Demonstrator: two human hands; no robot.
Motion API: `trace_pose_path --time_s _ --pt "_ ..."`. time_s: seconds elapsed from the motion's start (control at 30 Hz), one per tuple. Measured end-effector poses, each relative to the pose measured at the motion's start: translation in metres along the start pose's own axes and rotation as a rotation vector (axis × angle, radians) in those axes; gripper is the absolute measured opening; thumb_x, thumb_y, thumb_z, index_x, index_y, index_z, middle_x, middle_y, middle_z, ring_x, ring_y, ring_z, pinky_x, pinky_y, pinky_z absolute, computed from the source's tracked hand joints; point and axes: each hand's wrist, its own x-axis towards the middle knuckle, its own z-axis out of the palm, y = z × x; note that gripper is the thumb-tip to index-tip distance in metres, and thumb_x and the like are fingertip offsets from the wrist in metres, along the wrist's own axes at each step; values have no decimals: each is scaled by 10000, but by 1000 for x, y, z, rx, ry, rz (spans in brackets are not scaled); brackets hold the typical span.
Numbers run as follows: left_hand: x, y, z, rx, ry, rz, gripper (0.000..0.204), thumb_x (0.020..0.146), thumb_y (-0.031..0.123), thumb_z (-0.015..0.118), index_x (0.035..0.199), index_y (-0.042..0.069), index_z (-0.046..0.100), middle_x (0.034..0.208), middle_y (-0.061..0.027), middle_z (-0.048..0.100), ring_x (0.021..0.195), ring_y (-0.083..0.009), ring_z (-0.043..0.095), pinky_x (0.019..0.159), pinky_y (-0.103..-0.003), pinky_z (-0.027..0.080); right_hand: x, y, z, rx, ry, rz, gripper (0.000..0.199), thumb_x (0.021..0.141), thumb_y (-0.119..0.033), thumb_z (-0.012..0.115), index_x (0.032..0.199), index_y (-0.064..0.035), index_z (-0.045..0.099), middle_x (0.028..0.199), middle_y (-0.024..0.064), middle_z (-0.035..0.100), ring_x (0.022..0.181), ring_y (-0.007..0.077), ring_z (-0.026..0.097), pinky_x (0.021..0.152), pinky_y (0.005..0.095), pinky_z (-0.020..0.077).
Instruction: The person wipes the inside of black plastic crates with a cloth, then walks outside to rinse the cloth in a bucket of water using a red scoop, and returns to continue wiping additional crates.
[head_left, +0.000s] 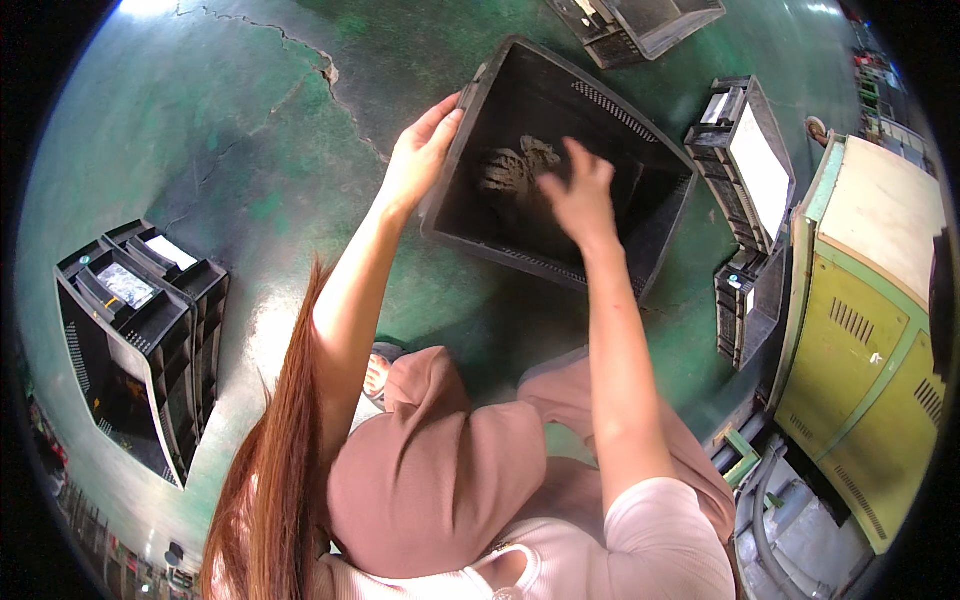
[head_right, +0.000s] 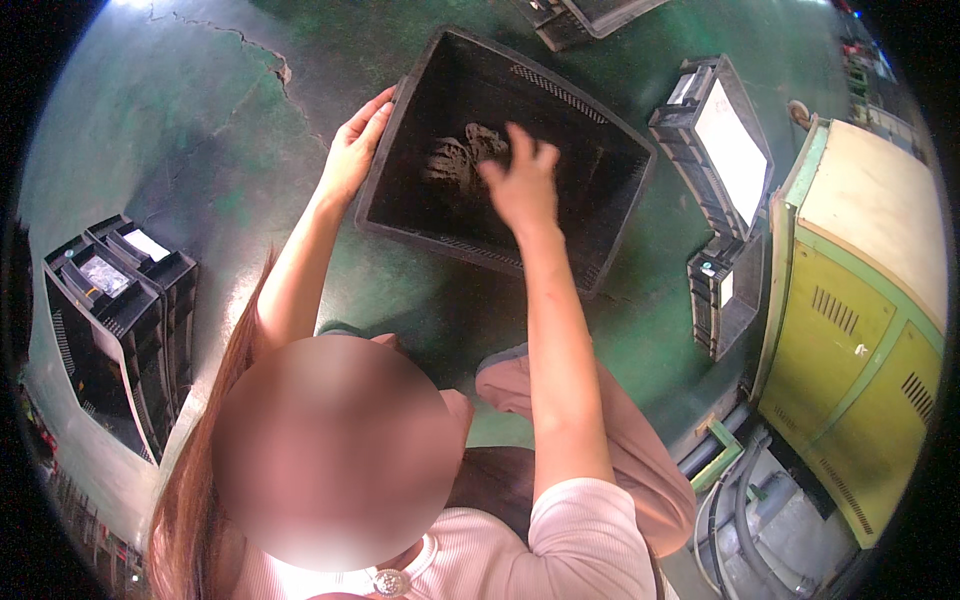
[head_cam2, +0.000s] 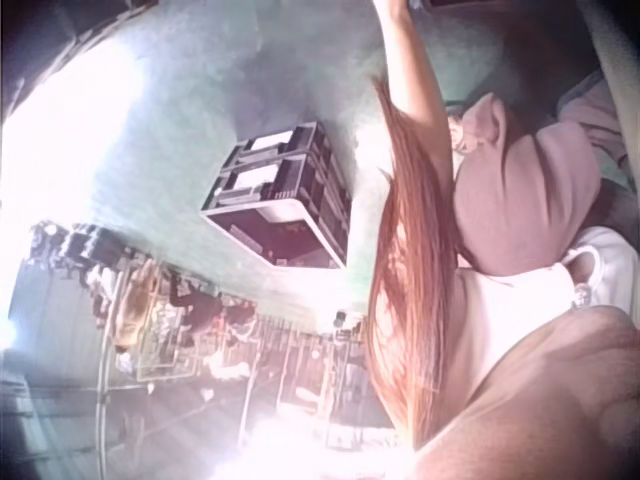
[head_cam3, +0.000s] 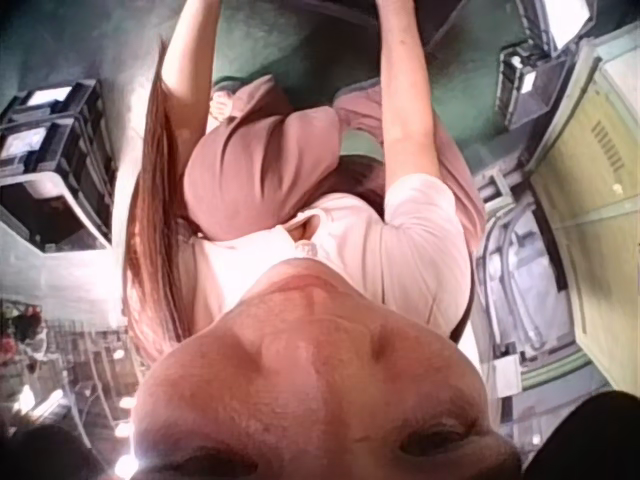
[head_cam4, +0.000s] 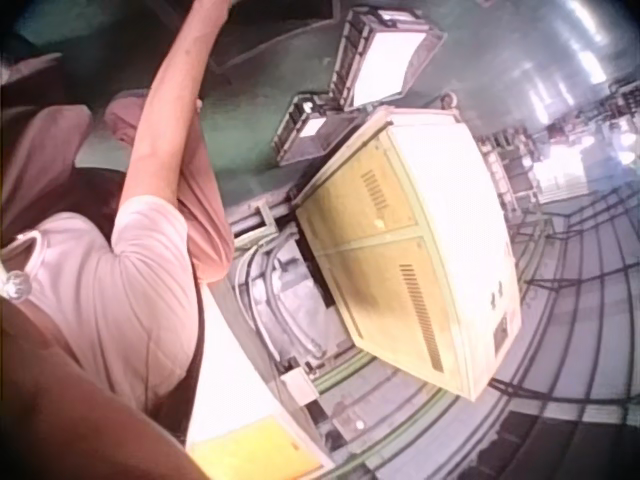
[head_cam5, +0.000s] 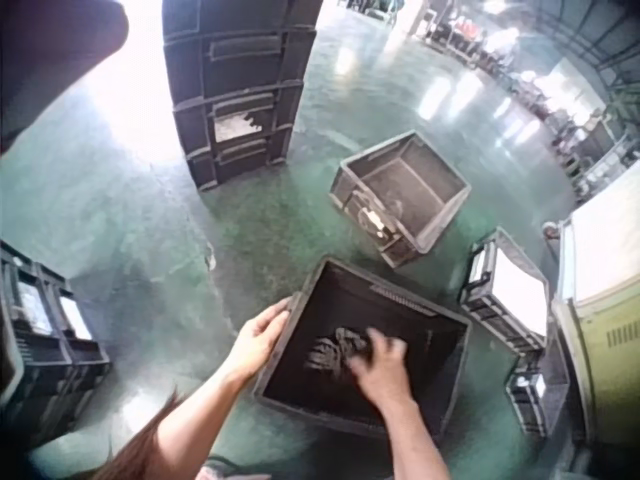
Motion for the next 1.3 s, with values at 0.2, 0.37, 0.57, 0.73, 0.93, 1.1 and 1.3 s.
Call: trace_pose_path --time_s 0.2,0.37,0.57,0.73,0.93,1.1,1.3 --pt "-2 11 15 -162 53 -30 387 898 246 548 1243 74 523 1112 -56 599 1009 -103 528 903 -233 384 16 1 15 97 -83 -409 383 782 -99 623 1147 -141 516 1139 131 534 1032 324 529 862 400 449" --pt "5 -3 10 -338 101 -32 343 914 256 532 1199 68 563 1087 -32 608 944 -74 535 853 -216 410 -62 -88 8 24 57 -552 262 786 -251 650 992 -119 555 916 99 573 767 285 620 629 372 507" --pt "12 -21 4 -500 44 -158 347 901 173 548 1206 8 533 1115 -63 597 930 -83 560 804 -220 453 42 -98 44 -170 499 -540 214 868 -349 513 839 -138 491 708 90 552 505 310 569 408 420 443" --pt "4 -17 17 -475 103 -20 305 888 111 549 1164 -19 557 1059 -56 616 900 -104 577 800 -224 458 75 -111 30 -277 577 -416 206 852 -338 530 877 -135 503 744 103 591 565 336 595 447 459 448" --pt "14 -37 1 -493 23 127 289 876 110 565 1135 -17 577 988 -39 622 812 -64 569 690 -202 465 -21 -103 55 -76 309 -518 168 846 -275 556 856 -127 478 745 99 584 518 313 598 450 416 487" --pt "14 -15 21 -308 70 67 284 907 182 528 1137 26 585 1031 -27 613 915 -83 551 796 -211 428 99 -123 7 -417 383 -239 262 839 -327 552 921 -83 501 834 132 621 673 348 612 562 449 481" --pt "-2 22 -2 244 167 14 486 885 416 494 1270 120 471 1132 -168 584 1069 -242 548 918 -328 404 63 0 -64 -382 834 -303 205 790 -305 598 863 -113 600 898 79 585 866 281 558 756 396 456"
